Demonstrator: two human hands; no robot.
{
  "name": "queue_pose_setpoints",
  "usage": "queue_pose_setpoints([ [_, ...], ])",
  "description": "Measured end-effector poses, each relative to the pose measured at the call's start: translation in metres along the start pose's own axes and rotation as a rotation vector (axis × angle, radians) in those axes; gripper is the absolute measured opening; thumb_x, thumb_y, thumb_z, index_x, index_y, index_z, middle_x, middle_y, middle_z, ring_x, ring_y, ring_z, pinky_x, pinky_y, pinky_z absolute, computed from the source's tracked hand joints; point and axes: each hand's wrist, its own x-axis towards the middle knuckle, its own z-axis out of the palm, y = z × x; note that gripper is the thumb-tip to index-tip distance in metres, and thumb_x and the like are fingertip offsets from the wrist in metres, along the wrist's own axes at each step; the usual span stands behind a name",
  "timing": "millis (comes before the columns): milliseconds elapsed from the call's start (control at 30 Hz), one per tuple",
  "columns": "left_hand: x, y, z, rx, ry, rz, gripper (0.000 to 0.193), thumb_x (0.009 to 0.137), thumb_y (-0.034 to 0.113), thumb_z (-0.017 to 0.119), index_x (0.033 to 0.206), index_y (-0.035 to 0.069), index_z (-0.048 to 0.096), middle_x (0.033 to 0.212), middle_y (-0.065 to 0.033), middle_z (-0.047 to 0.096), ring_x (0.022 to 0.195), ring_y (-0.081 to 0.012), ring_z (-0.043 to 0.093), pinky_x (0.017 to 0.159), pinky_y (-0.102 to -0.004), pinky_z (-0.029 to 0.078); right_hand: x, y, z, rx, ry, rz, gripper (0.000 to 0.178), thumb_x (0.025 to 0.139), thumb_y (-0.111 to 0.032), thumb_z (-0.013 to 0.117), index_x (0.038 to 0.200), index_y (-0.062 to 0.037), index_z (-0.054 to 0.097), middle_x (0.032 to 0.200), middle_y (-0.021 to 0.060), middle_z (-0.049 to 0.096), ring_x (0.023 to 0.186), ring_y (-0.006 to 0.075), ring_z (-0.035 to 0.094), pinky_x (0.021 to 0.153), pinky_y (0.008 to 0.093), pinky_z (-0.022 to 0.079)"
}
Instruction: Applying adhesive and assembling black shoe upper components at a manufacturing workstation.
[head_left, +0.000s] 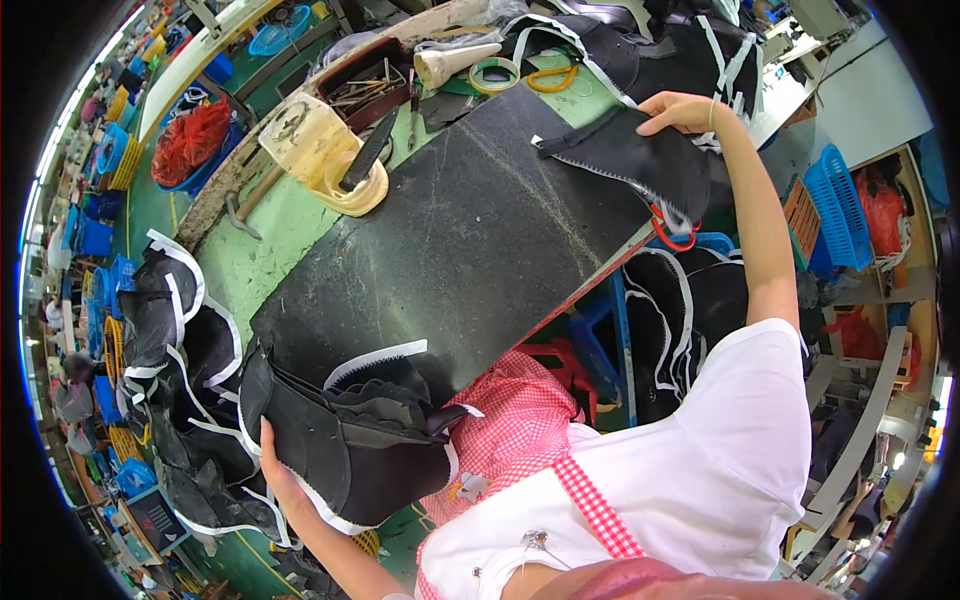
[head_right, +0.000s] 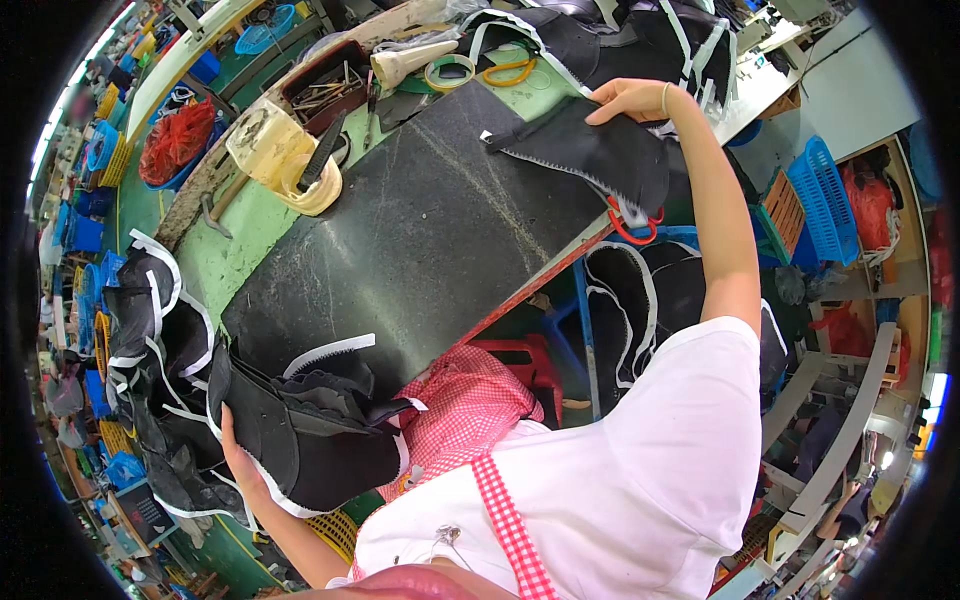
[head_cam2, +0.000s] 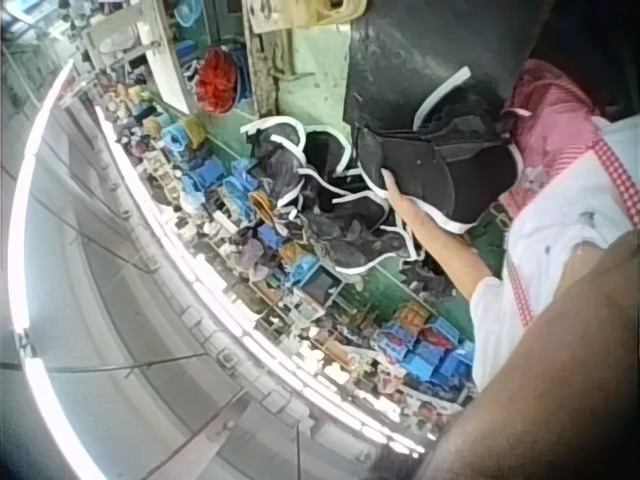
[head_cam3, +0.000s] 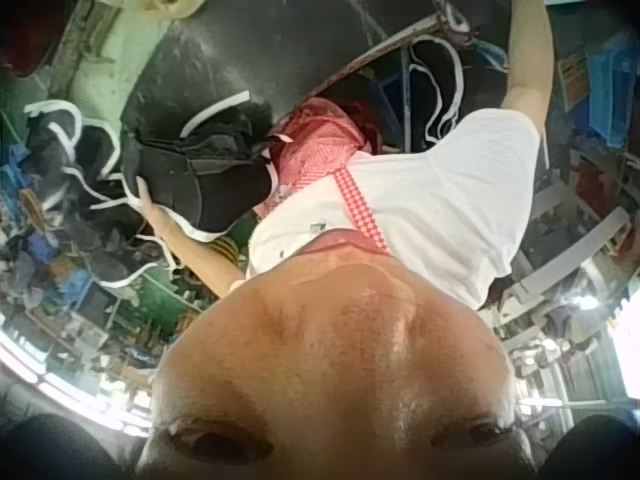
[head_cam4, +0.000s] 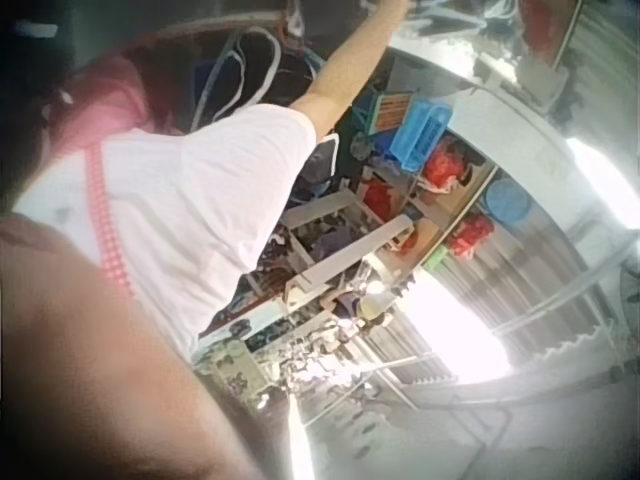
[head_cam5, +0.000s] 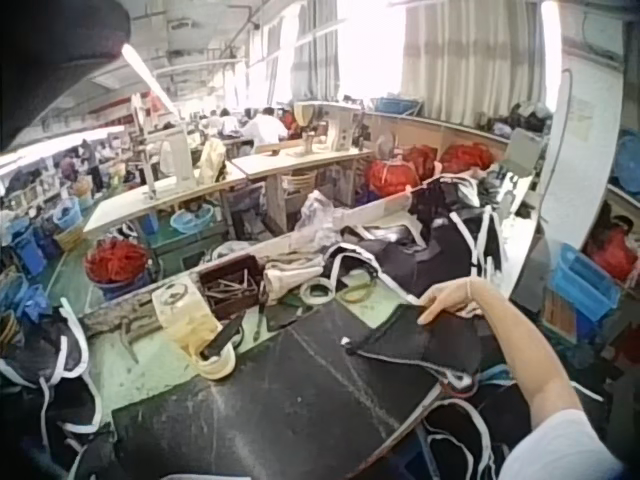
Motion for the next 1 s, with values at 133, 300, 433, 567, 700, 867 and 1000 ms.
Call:
queue_pose_setpoints([
  [133,0.003,0.002,-0.004,0.038,0.026,0.02,0.048,0.098,0.028,0.069,0.135,-0.002,0.063,0.127,-0.0135,0.071,0.11,-0.026,0.07,0.098,-0.036,0.055,0.035,-0.006,-0.041,0.05,0.493,-0.379,0.032,0.095,-0.025,0.073,0.12,-0.0051,0.072,0.105,0.0046,0.076,0.089,0.0099,0.071,0.078,0.027,0.057],
  [300,0.001,0.005,-0.007,0.089,0.038,0.124,0.052,0.097,0.027,0.071,0.139,0.0,0.059,0.129,-0.0122,0.068,0.112,-0.025,0.069,0.099,-0.0355,0.054,0.128,0.003,-0.09,-0.598,0.93,-0.095,0.065,0.094,-0.042,0.071,0.139,0.0025,0.057,0.13,0.0163,0.068,0.118,0.0254,0.065,0.103,0.0358,0.049],
  [433,-0.003,0.007,-0.011,0.157,0.128,0.162,0.055,0.096,0.027,0.072,0.142,0.0,0.058,0.132,-0.0118,0.067,0.114,-0.0244,0.067,0.1,-0.0353,0.052,0.158,0.0,-0.092,-0.666,0.898,0.144,0.061,0.089,-0.051,0.072,0.138,-0.0164,0.065,0.137,0.0129,0.067,0.133,0.0317,0.059,0.107,0.0474,0.045],
  [567,-0.006,0.012,-0.013,0.154,0.137,0.153,0.057,0.096,0.027,0.072,0.143,0.001,0.056,0.133,-0.0119,0.066,0.115,-0.0243,0.066,0.101,-0.0353,0.051,0.136,-0.006,-0.107,-0.552,1.073,-0.51,0.046,0.088,-0.048,0.075,0.108,-0.0073,0.071,0.099,0.0151,0.071,0.092,0.0298,0.067,0.082,0.0409,0.051],
  [700,-0.009,0.019,-0.004,0.152,0.13,0.182,0.056,0.095,0.027,0.073,0.143,0.0,0.056,0.133,-0.0118,0.066,0.115,-0.0237,0.067,0.102,-0.0344,0.051,0.073,-0.01,-0.134,-0.51,1.0,-0.76,0.033,0.098,-0.03,0.073,0.114,-0.0019,0.066,0.092,-0.0035,0.064,0.084,0.0075,0.059,0.078,0.0237,0.048],
  [867,-0.026,0.034,0.021,-0.068,0.186,0.104,0.043,0.098,0.027,0.069,0.129,-0.003,0.066,0.122,-0.0138,0.072,0.106,-0.0253,0.071,0.095,-0.035,0.056,-0.016,-0.042,-0.134,0.018,0.72,-0.558,0.04,0.1,-0.031,0.07,0.127,-0.0019,0.067,0.107,-0.0032,0.069,0.096,0.0048,0.062,0.086,0.0218,0.049],
  [1000,-0.052,0.042,0.034,-0.213,-0.024,0.104,0.042,0.102,0.029,0.063,0.126,-0.004,0.067,0.12,-0.0163,0.072,0.102,-0.0253,0.072,0.094,-0.0339,0.057,0.009,-0.054,-0.093,-0.087,0.743,-0.52,0.034,0.1,-0.029,0.069,0.123,-0.0049,0.068,0.109,-0.0029,0.068,0.1,0.0031,0.059,0.087,0.0198,0.047],
])
